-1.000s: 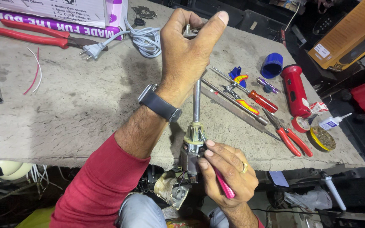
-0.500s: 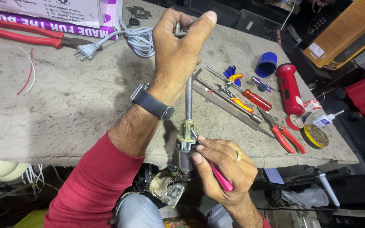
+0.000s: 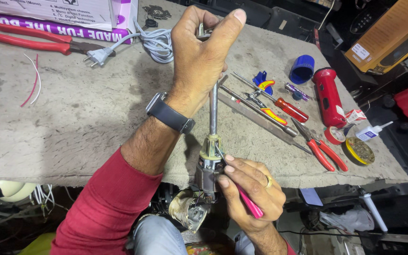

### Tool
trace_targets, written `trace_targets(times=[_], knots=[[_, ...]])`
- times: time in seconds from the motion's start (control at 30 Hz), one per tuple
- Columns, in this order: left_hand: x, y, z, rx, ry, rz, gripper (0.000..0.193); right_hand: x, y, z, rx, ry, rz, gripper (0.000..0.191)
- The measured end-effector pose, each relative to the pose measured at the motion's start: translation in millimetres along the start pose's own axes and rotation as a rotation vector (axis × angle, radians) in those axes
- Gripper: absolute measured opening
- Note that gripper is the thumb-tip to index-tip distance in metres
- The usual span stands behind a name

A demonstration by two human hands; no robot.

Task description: The person repairs a small electric motor clamped on a workbench, holding the motor steady with one hand while using a screwdriver to work on its housing and shaft area. They briefly pick up a syringe-like tool, then continue prying and adjusting components of the motor with the screwdriver.

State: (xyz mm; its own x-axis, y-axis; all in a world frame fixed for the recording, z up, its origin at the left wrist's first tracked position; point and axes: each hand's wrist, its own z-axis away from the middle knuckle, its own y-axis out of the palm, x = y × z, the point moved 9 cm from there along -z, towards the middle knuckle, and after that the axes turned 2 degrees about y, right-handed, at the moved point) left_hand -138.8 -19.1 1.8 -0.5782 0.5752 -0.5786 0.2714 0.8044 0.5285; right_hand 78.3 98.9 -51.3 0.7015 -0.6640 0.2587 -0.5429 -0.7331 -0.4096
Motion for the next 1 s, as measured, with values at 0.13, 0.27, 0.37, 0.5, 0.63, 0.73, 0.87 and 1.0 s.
trace_targets(times=[0.13, 0.27, 0.37, 0.5, 0.63, 0.73, 0.87, 1.0], knots=[[0.9, 0.3, -1.3, 0.009, 0.005, -0.043, 0.034, 5.3, 1.2, -7.7, 0.048, -0.044, 0.043, 0.021], [4.2, -1.6, -0.9, -0.031, -0.001, -0.064, 0.036, 5.4, -0.6, -16.2, 0.097, -0.099, 0.081, 0.021], [6.6, -4.2, 0.0, -0.058, -0.030, -0.061, 0.038, 3.6, -2.3, -17.5, 0.114, -0.097, 0.068, 0.020], [5.2, -1.3, 3.6, -0.053, -0.054, -0.076, 0.043, -2.8, -8.4, -13.6, 0.093, -0.056, -0.013, 0.018], [1.2, -2.8, 7.5, -0.152, -0.038, -0.208, 0.058, -10.5, -14.5, -1.2, -0.017, 0.016, -0.049, 0.020], [6.2, -5.2, 9.3, -0.185, -0.090, -0.233, 0.067, -14.0, -13.5, 7.1, -0.031, 0.029, -0.044, 0.020], [17.0, -2.8, 9.7, -0.147, -0.149, -0.177, 0.064, -18.7, -11.7, 7.3, -0.018, 0.012, -0.041, 0.021], [13.5, -2.3, 7.4, -0.126, -0.051, -0.131, 0.058, -21.3, -8.2, 5.2, -0.009, 0.004, -0.024, 0.022]])
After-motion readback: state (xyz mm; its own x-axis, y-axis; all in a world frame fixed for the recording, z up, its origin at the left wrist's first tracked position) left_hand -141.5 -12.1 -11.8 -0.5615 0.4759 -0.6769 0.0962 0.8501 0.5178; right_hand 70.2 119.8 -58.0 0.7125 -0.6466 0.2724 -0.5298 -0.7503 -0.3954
